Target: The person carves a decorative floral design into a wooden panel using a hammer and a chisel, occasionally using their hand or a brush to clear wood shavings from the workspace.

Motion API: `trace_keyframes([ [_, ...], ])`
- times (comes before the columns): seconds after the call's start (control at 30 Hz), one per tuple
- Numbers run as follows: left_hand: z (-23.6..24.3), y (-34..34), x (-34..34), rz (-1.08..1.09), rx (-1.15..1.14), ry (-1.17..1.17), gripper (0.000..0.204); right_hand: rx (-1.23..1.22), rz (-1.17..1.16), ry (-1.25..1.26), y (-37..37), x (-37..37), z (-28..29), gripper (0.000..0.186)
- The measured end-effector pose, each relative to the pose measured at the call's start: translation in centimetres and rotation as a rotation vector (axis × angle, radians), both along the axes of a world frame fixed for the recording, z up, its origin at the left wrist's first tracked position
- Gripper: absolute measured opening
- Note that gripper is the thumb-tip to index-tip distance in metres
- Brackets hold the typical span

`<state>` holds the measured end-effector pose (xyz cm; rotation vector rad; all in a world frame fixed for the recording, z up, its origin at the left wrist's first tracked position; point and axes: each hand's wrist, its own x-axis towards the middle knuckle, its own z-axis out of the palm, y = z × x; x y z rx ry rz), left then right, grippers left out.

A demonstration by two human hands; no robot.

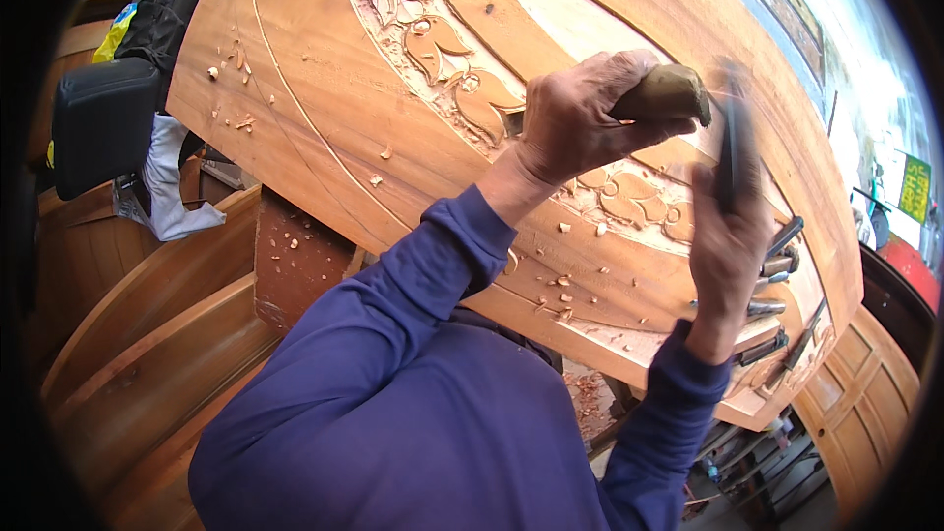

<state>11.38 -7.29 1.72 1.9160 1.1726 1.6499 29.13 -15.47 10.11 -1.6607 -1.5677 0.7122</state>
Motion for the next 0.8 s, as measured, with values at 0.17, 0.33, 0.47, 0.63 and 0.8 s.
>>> trace_keyframes([
  [0.17,2.6,-4.6,-3.2,-0.188,0.114,0.300,0.050,0.027,-0.135,-0.088,-6.0,0.9,-1.7,0.069],
  [0.33,1.1,-7.1,-3.0,-0.702,0.004,0.314,0.056,-0.152,-0.558,0.252,-18.7,-3.3,-5.8,0.077],
  [0.47,0.4,-5.3,-3.2,-0.932,0.072,0.375,0.052,-0.133,-0.712,0.304,-23.2,-7.6,-6.6,0.075],
  [0.63,-0.2,-4.5,-3.6,-0.976,0.154,0.374,0.057,-0.165,-0.839,0.364,-25.1,-10.3,-6.5,0.070],
  [0.8,-0.8,-4.3,-4.0,-0.974,0.144,0.381,0.057,-0.116,-0.836,0.375,-24.2,-11.7,-5.8,0.071],
])
